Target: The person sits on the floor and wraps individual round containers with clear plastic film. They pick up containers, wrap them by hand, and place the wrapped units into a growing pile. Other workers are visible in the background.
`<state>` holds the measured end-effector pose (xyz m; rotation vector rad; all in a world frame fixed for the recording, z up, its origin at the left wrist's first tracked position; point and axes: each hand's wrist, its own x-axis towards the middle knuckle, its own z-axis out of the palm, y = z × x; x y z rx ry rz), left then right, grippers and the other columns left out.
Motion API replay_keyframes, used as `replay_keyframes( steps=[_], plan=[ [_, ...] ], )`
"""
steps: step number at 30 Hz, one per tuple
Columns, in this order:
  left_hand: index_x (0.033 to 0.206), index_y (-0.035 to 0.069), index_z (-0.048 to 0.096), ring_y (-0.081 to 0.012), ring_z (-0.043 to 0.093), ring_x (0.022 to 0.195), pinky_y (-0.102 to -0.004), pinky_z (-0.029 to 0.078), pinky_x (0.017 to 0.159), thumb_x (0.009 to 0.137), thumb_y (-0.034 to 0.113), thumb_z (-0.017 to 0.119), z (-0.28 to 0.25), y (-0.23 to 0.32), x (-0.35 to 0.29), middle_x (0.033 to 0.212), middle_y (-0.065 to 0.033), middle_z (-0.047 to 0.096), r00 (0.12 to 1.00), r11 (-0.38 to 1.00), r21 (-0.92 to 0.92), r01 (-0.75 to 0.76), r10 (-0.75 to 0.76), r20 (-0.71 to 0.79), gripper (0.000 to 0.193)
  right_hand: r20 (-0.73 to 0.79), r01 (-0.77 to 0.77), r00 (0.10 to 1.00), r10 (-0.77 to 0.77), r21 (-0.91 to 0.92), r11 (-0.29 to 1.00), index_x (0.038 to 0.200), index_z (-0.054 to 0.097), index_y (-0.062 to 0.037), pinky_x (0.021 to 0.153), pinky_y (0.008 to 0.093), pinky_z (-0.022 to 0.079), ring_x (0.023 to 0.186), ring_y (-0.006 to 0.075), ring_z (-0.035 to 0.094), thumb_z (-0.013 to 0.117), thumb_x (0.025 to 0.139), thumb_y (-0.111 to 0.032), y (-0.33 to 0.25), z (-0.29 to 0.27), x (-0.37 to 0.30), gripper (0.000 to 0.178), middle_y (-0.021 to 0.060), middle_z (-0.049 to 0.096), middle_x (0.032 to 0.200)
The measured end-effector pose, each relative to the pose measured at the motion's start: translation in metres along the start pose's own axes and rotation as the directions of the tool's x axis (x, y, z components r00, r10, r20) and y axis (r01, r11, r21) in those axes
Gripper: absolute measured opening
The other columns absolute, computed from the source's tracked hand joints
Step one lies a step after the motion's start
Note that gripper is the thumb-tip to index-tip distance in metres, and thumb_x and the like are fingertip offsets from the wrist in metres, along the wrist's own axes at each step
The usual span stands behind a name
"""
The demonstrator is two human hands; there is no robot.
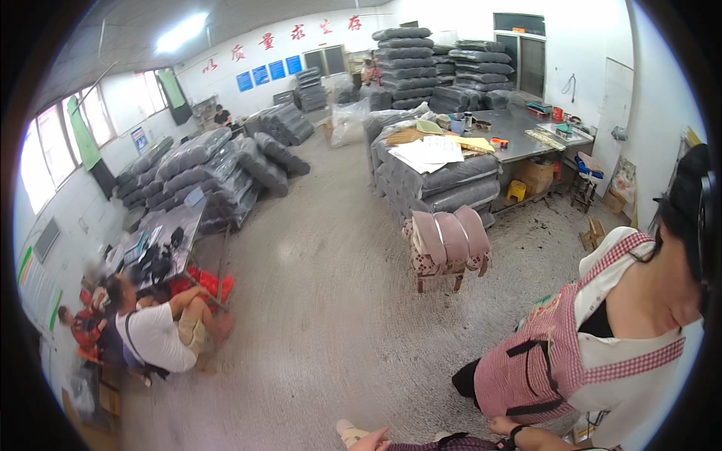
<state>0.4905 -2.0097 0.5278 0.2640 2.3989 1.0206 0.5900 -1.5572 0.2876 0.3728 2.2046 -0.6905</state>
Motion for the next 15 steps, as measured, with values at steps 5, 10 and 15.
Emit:
replay_keyframes(
  steps=[5, 10, 15],
  plan=[
    [0.128, 0.006, 0.054, -0.0357, 0.065, 0.093, -0.0427, 0.051, 0.081, 0.093, 0.026, 0.06, -0.115, -0.088, 0.062, 0.103, -0.019, 0.067, 0.999, 0.999, -0.026, -0.035, 0.034, -0.033, 0.041, -0.059, -0.26, 0.965, 0.256, -0.085, 0.962, 0.095, 0.071, -0.0026, 0.075, 0.0406, 0.051, 0.087, 0.0306, 0.067, 0.058, 0.081, -0.03, 0.036, 0.066, 0.087, 0.034, 0.0155, 0.07, 0.098],
    [0.133, 0.01, 0.052, -0.035, 0.065, 0.093, -0.0434, 0.051, 0.081, 0.092, 0.029, 0.061, -0.233, -0.193, 0.117, 0.103, -0.0181, 0.068, 0.996, 0.996, 0.063, 0.065, -0.069, 0.054, 0.046, 0.044, -0.296, 0.955, 0.293, 0.201, 0.934, 0.103, 0.069, -0.0022, 0.079, 0.0397, 0.05, 0.093, 0.0275, 0.065, 0.058, 0.084, -0.032, -0.216, -0.016, 0.075, 0.037, 0.0157, 0.068, 0.105],
    [0.138, 0.015, 0.047, -0.0332, 0.065, 0.101, -0.0437, 0.051, 0.085, 0.09, 0.037, 0.062, -0.324, -0.201, 0.247, 0.109, -0.0179, 0.067, 0.966, 0.959, 0.28, -0.048, -0.026, 0.256, 0.055, 0.149, -0.292, 0.956, 0.253, 0.56, 0.775, 0.11, 0.068, -0.0113, 0.083, 0.0339, 0.049, 0.093, 0.0203, 0.066, 0.061, 0.09, -0.043, -0.305, -0.01, 0.146, 0.038, 0.0119, 0.07, 0.104]
  ],
)
